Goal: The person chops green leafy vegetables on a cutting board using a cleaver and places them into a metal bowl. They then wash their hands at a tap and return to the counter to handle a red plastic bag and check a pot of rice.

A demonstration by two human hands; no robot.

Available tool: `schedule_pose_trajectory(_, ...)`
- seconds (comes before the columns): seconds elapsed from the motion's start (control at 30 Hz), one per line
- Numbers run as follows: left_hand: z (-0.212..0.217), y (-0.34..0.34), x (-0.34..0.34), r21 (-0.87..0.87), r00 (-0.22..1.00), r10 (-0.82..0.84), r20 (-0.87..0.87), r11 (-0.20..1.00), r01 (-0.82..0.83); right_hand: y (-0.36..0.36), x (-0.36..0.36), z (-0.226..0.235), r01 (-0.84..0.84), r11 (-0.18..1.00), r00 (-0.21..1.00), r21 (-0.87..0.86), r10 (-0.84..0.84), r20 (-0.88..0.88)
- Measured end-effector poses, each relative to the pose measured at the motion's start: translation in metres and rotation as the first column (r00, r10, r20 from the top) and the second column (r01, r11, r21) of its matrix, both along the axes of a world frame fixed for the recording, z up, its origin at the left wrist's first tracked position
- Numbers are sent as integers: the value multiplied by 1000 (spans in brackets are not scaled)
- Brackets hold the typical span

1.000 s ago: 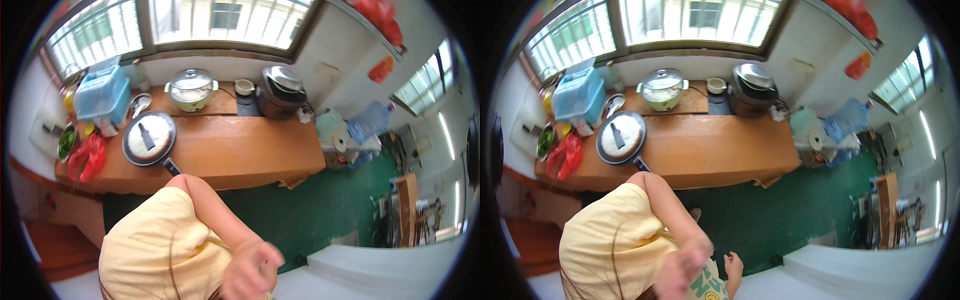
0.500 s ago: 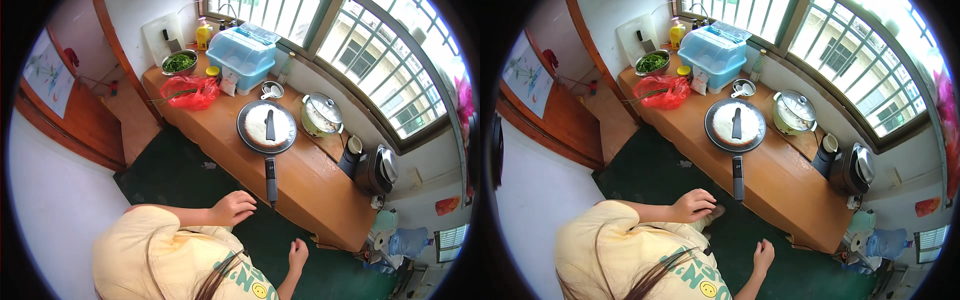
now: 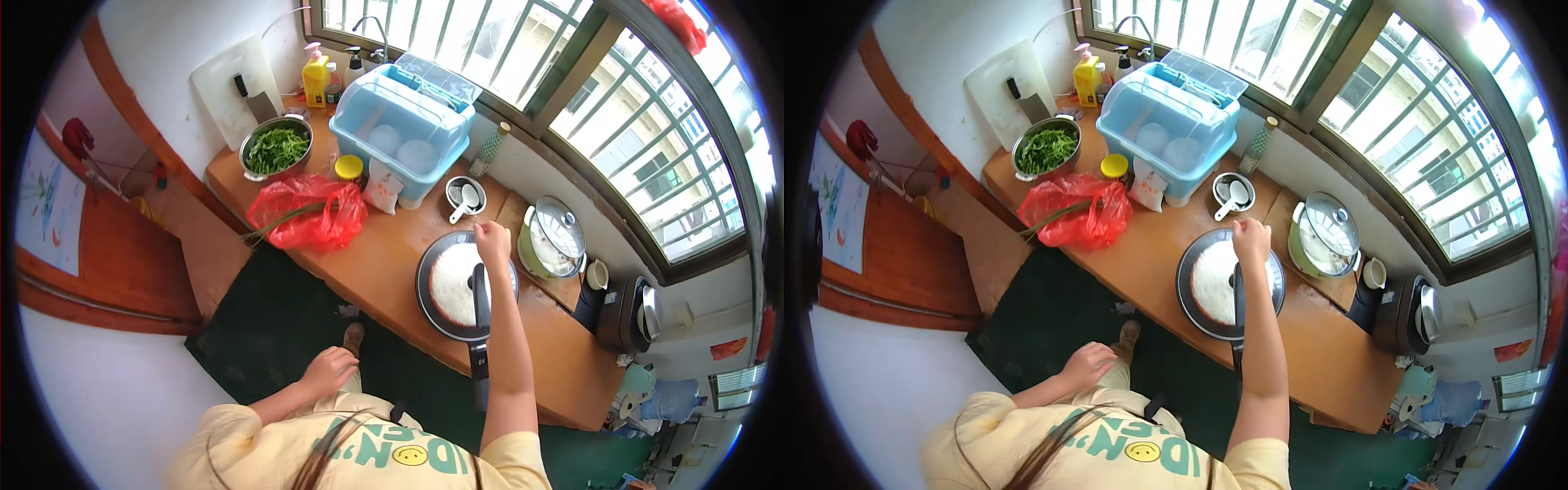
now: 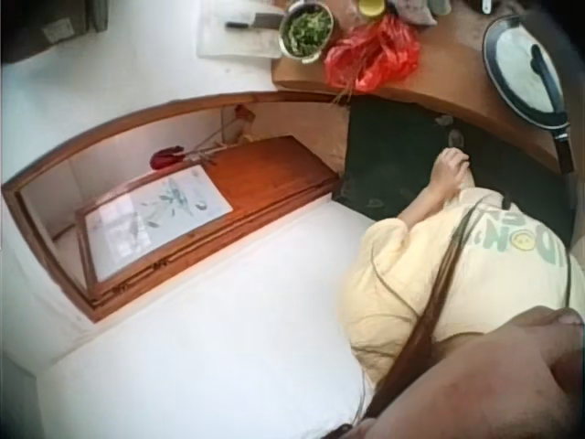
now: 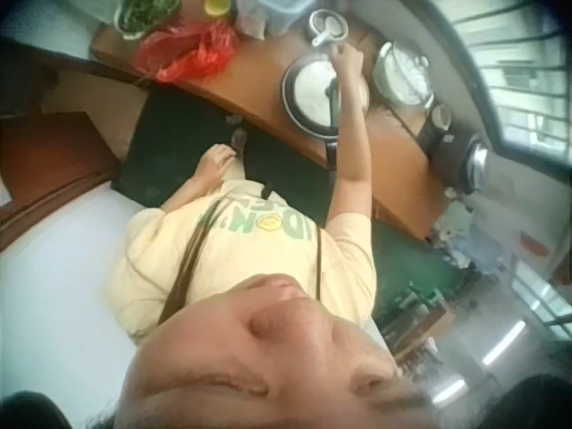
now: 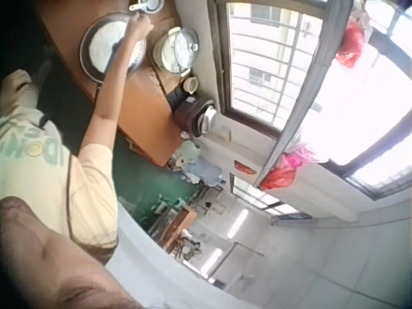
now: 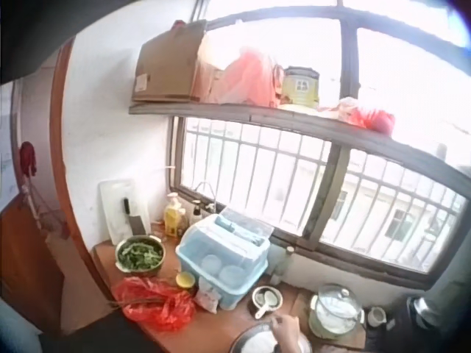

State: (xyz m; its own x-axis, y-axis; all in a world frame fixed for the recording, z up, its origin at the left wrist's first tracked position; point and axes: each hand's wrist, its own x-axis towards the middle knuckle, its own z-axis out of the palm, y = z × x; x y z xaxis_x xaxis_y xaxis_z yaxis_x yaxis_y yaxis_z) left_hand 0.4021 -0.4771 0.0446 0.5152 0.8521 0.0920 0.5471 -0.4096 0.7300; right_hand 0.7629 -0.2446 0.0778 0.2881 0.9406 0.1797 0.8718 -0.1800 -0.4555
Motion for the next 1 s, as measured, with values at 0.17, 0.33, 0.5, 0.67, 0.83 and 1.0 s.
schedule_pose_trajectory(0.17,6,70,-88,-42,932,332,-145,939,-341,117,-31,-53,348,766,934,-540,-332,132)
schedule_pose_trajectory(0.33,3,104,-128,-67,890,394,-230,906,-419,154,-15,-102,355,567,874,-743,-484,47)
schedule_pose_trajectory(0.5,6,135,-105,-95,957,238,-168,962,-256,165,7,-95,472,712,777,-520,-615,-136)
schedule_pose_trajectory(0.67,9,182,-38,7,986,-98,-136,995,99,141,50,-80,352,866,793,-355,-477,-378)
schedule_pose_trajectory(0.83,47,216,75,172,952,-306,20,939,298,49,71,-40,227,949,461,-220,-304,-834)
schedule_pose_trajectory(1.0,88,234,195,319,876,-458,153,862,394,-91,96,-7,227,964,201,-140,-187,-961)
